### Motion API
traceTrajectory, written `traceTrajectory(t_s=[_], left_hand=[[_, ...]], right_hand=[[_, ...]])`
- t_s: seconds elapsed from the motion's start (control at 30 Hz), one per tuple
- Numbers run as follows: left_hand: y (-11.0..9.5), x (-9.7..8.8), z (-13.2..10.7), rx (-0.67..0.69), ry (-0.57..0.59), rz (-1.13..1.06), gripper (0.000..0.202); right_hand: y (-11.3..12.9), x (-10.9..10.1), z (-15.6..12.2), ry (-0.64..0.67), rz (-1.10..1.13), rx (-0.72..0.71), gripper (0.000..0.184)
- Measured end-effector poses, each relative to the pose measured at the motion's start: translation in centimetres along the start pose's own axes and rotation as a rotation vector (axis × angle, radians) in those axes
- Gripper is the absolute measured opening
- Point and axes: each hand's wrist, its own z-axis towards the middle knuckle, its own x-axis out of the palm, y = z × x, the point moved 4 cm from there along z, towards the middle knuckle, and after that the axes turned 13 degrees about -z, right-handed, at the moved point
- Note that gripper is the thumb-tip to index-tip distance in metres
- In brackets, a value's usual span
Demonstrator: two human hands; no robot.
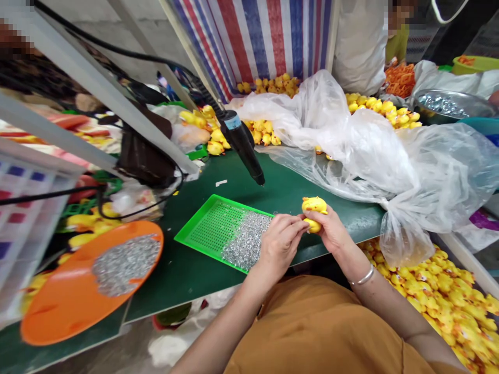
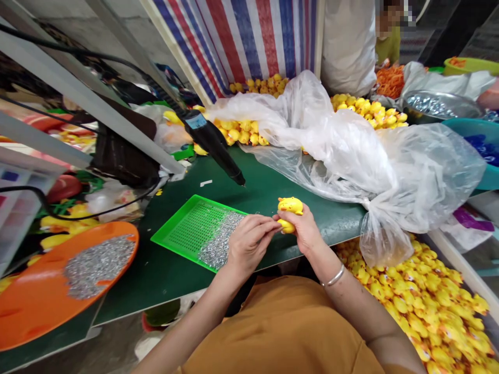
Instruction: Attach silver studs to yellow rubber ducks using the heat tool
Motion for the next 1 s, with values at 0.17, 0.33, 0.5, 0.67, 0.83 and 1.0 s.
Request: traceTrajectory(t_s=[0.17,0.33,0.5,0.67,0.83,1.0], left_hand=[[0.3,0.1,-0.2,-0.022,-0.005,-0.009,0.013],[0.7,-0.2,-0.1,-0.028,-0.036,-0.076,0.014],[0.8,0.1,-0.6,-0.058,0.005,-0.075,0.013],[2.7,-2.3,0.6,-0.211,-0.182,-0.058,0.039],[9.4,-7.2,5.4,-0.42,-0.613,-0.174,0.063],[11.9,-6.8,9.5,-0.499,-0.41,-0.545,0.06]], right_hand=[[0.2,0.2,-0.1,-0.024,0.019,-0.002,0.05],[0.0,0.4,0.0,-0.02,0.013,0.037,0.049],[-0.2,0.4,0.2,-0.019,0.012,0.047,0.05],[-0.6,0.2,0.5,0.04,0.018,0.082,0.053],[-1.1,-0.8,2.4,-0.01,0.027,0.126,0.054],[-1.0,-0.4,5.2,0.015,0.037,0.136,0.048]])
